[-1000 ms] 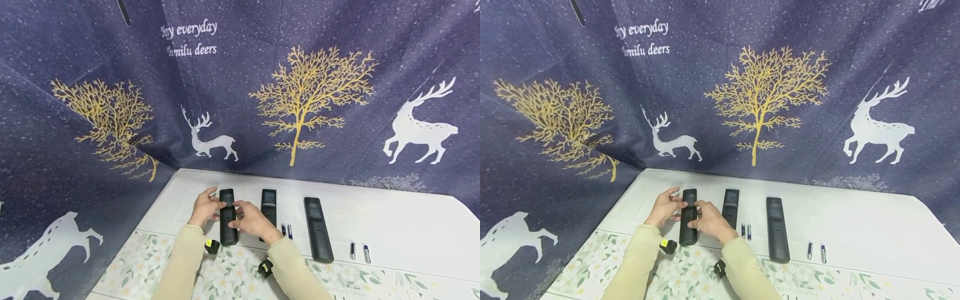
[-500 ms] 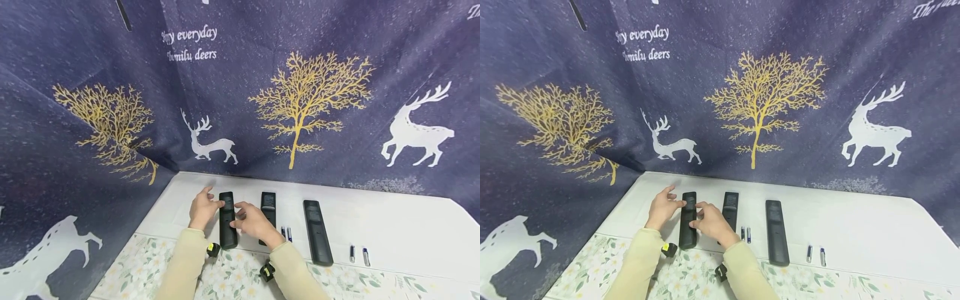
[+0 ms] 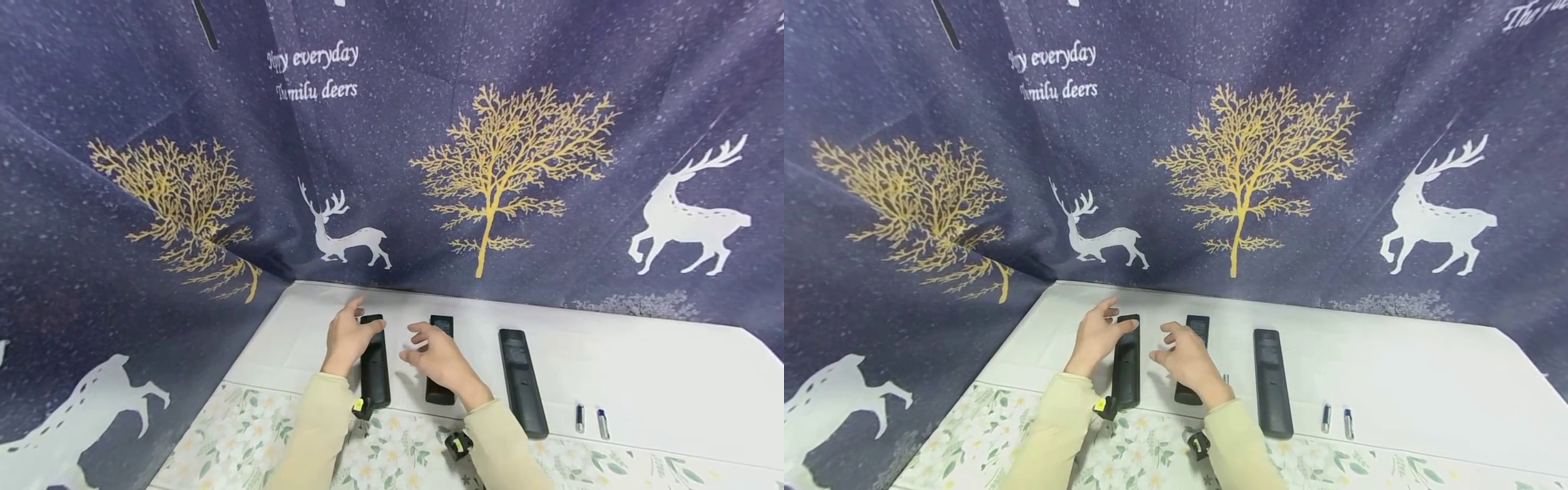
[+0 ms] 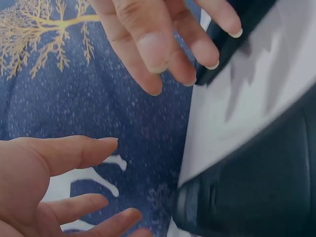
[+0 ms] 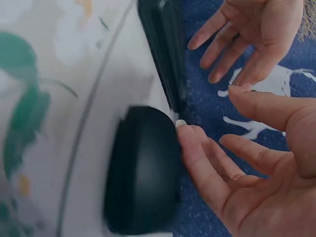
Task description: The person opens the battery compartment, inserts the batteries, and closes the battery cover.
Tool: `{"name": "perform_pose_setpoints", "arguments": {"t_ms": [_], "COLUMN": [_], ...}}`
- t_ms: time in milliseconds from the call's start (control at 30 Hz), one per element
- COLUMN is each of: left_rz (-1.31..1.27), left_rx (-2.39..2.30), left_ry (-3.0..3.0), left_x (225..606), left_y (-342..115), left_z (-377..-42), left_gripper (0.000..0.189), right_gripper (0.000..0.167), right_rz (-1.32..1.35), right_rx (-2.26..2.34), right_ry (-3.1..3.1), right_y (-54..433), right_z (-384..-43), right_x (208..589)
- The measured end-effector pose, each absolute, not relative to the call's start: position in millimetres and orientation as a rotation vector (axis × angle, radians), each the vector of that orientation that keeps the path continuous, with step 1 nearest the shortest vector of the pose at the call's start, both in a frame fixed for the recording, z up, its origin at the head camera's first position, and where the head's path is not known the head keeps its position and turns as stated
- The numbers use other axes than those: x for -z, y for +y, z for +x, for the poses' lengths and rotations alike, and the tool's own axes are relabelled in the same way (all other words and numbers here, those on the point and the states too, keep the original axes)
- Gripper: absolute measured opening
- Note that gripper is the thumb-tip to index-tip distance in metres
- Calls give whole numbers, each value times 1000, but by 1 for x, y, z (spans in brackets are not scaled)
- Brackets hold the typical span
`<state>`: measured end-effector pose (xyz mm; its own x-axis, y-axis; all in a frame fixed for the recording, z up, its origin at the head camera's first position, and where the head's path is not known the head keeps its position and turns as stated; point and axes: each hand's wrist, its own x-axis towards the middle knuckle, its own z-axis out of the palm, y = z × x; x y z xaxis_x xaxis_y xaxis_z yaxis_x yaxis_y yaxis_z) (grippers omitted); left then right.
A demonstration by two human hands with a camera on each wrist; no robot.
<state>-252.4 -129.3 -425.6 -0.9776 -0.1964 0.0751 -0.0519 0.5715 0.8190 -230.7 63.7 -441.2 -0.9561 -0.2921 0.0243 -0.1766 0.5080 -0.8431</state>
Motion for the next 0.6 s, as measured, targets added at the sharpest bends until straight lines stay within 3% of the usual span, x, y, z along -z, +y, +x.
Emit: {"name": "perform_pose_setpoints", "arguments": {"t_ms": [600], "left_rz": [100], "left_rx": [1711], "left_ry": [-2552], "left_x": [421], "left_y": [-75], "left_z": [-253], "left_gripper": [74], "right_gripper": [59], "right_rz": [-187], "right_rx": [1585], "right_ry": [2557], "right_y": [100], "right_z": [-229], "right_x": [429]}}
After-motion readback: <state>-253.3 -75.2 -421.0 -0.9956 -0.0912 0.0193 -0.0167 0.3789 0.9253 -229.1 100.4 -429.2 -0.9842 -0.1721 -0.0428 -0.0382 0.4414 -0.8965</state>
